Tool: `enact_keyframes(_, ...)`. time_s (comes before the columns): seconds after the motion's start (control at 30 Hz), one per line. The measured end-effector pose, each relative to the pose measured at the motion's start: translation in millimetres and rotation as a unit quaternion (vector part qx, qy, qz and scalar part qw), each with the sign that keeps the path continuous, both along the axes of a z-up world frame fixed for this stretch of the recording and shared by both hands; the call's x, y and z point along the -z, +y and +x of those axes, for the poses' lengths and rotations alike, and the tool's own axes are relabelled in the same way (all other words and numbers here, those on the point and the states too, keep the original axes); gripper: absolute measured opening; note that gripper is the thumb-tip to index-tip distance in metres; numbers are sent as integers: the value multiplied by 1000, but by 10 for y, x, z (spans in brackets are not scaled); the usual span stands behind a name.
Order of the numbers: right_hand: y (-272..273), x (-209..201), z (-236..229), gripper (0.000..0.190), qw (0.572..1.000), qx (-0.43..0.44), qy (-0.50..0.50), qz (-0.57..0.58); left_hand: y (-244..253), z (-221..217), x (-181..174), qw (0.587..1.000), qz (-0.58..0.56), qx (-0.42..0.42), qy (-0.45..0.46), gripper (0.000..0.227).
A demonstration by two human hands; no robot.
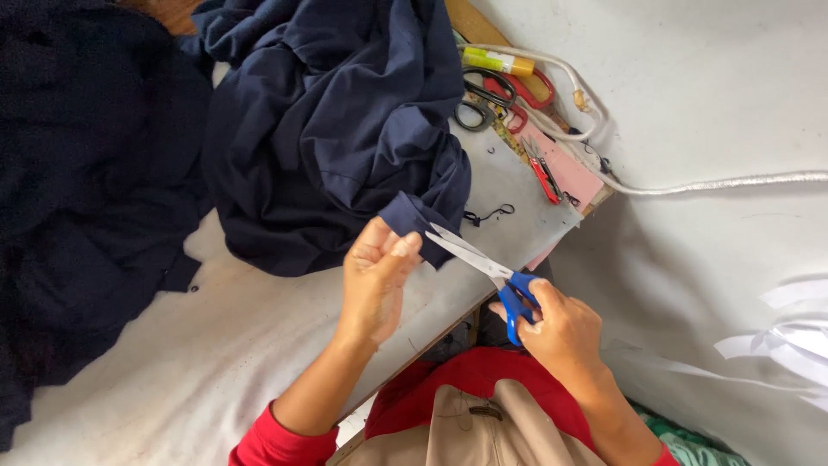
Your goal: Trimming excess threads from dark blue fabric pieces using scissors at a sewing workstation.
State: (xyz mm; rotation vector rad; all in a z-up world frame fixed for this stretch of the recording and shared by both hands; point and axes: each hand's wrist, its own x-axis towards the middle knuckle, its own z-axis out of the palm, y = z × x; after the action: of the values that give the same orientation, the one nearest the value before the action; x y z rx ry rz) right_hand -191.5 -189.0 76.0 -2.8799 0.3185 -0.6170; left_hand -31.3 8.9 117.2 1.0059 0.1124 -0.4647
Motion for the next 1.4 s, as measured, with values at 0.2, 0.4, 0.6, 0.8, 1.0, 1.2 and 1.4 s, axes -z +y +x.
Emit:
enact_keyframes(0.2,288,-449,615,38,993,-79,-83,16,467,200,-493,984,-30,-137,-110,40)
enact_keyframes(0.4,455,-503,869,39,987,-86,-123,61,435,604,-190,978,-68,-139,-142,38)
enact_keyframes(0.6,420,-254,921,53,989,-46,-109,83,309,732,15,989,-73,-87,-99,42)
enact_keyframes(0.8,360,-81,857,57,995,-21,-60,75,336,635,-391,996,-35,-57,-60,34)
enact_keyframes(1.0,240,68,827,59,999,20,-20,36,256,603,-568,999,-37,-16,-31,21)
enact_keyframes(1.2,112,168,774,60,998,34,21,48,230,600,-608,1000,-22,-16,-11,23)
enact_keyframes(1.4,120,65,795,54,999,13,0,39,168,516,-555,999,-30,5,-44,22)
